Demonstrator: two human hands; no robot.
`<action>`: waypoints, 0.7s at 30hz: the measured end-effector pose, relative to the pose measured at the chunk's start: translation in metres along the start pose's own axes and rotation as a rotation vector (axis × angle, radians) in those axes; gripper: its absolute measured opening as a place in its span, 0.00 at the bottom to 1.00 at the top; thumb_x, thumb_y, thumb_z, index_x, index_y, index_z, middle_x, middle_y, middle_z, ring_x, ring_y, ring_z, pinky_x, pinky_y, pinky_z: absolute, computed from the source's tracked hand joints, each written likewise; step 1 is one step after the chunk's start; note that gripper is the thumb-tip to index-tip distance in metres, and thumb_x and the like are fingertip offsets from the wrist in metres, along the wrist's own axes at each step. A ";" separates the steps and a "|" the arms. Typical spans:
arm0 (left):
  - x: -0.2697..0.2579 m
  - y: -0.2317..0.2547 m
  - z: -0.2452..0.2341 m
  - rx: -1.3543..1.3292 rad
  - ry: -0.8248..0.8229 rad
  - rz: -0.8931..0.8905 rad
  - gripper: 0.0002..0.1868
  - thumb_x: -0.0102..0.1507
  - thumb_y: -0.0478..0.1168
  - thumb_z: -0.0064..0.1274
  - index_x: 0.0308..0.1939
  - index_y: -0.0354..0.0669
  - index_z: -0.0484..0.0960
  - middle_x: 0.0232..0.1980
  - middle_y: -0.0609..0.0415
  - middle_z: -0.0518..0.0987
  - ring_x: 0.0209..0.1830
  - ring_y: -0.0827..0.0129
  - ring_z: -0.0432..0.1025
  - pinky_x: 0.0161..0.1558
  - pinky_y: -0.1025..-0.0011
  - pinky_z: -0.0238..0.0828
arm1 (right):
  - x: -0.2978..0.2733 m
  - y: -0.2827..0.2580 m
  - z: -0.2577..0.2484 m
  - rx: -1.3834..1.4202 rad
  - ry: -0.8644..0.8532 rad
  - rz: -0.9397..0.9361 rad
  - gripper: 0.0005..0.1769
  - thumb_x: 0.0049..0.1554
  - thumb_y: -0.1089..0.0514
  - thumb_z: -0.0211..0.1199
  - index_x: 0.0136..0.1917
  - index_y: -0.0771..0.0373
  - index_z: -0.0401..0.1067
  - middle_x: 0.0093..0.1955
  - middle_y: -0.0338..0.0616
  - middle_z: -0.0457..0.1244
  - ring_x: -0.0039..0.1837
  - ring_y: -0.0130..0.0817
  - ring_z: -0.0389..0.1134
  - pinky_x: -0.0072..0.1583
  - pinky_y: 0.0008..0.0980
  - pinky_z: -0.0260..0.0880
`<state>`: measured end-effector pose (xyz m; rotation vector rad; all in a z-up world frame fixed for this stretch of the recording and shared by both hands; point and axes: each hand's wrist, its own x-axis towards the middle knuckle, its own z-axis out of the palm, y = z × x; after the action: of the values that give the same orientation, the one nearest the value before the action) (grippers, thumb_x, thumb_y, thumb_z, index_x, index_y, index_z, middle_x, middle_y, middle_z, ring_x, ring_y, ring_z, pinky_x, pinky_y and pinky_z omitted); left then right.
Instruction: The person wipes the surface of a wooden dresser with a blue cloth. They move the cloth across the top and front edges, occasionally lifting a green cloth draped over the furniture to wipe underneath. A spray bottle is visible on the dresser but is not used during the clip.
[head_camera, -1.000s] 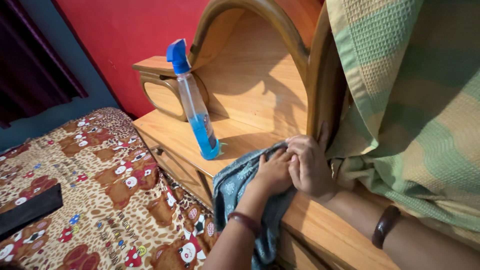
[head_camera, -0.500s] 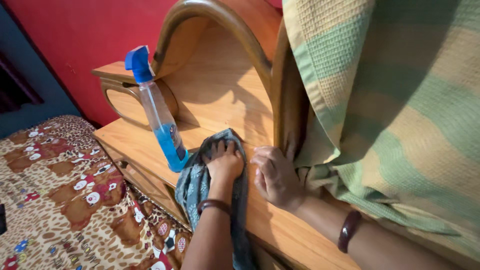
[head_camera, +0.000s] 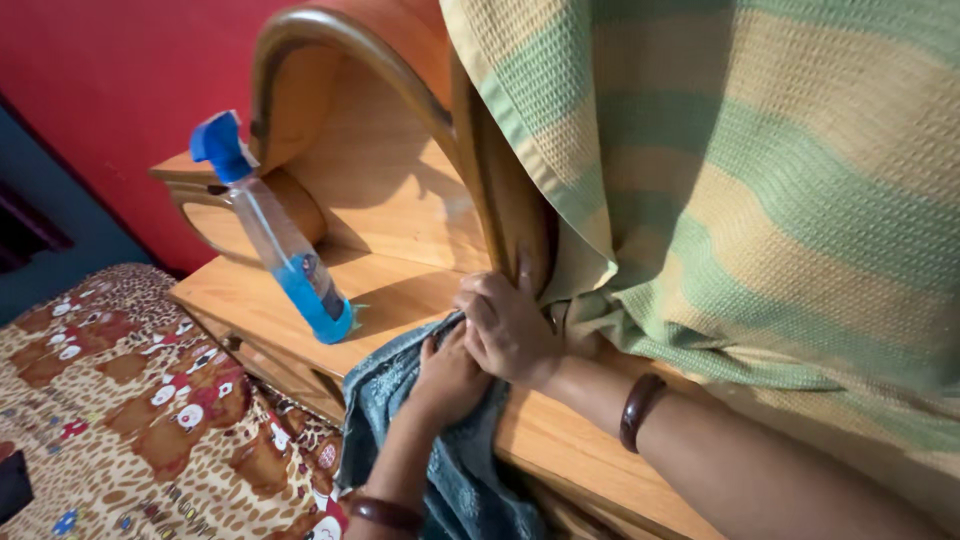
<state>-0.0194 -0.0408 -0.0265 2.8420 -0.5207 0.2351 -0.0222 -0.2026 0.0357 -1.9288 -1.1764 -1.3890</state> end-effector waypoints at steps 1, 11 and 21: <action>0.007 -0.009 0.001 -0.010 0.006 0.010 0.36 0.66 0.54 0.40 0.76 0.48 0.57 0.79 0.54 0.60 0.82 0.59 0.49 0.71 0.31 0.40 | 0.001 0.000 0.002 -0.018 0.001 -0.001 0.17 0.53 0.62 0.63 0.56 0.60 0.64 0.56 0.47 0.61 0.63 0.47 0.65 0.73 0.82 0.37; 0.101 -0.098 0.008 0.053 0.134 -0.070 0.37 0.60 0.63 0.43 0.72 0.61 0.66 0.78 0.54 0.61 0.78 0.56 0.51 0.70 0.35 0.46 | -0.006 -0.002 0.007 0.005 -0.011 0.040 0.21 0.56 0.63 0.64 0.61 0.56 0.62 0.59 0.44 0.60 0.66 0.44 0.65 0.77 0.81 0.35; 0.098 -0.078 -0.023 0.177 0.029 -0.204 0.37 0.61 0.61 0.41 0.75 0.65 0.61 0.81 0.57 0.53 0.79 0.51 0.45 0.63 0.29 0.41 | -0.002 -0.005 0.010 0.013 -0.022 0.099 0.21 0.57 0.63 0.64 0.60 0.54 0.62 0.57 0.39 0.58 0.67 0.38 0.65 0.81 0.80 0.31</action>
<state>0.0970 0.0037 -0.0006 3.0306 -0.2099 0.2964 -0.0212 -0.1928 0.0293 -1.9709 -1.0819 -1.3086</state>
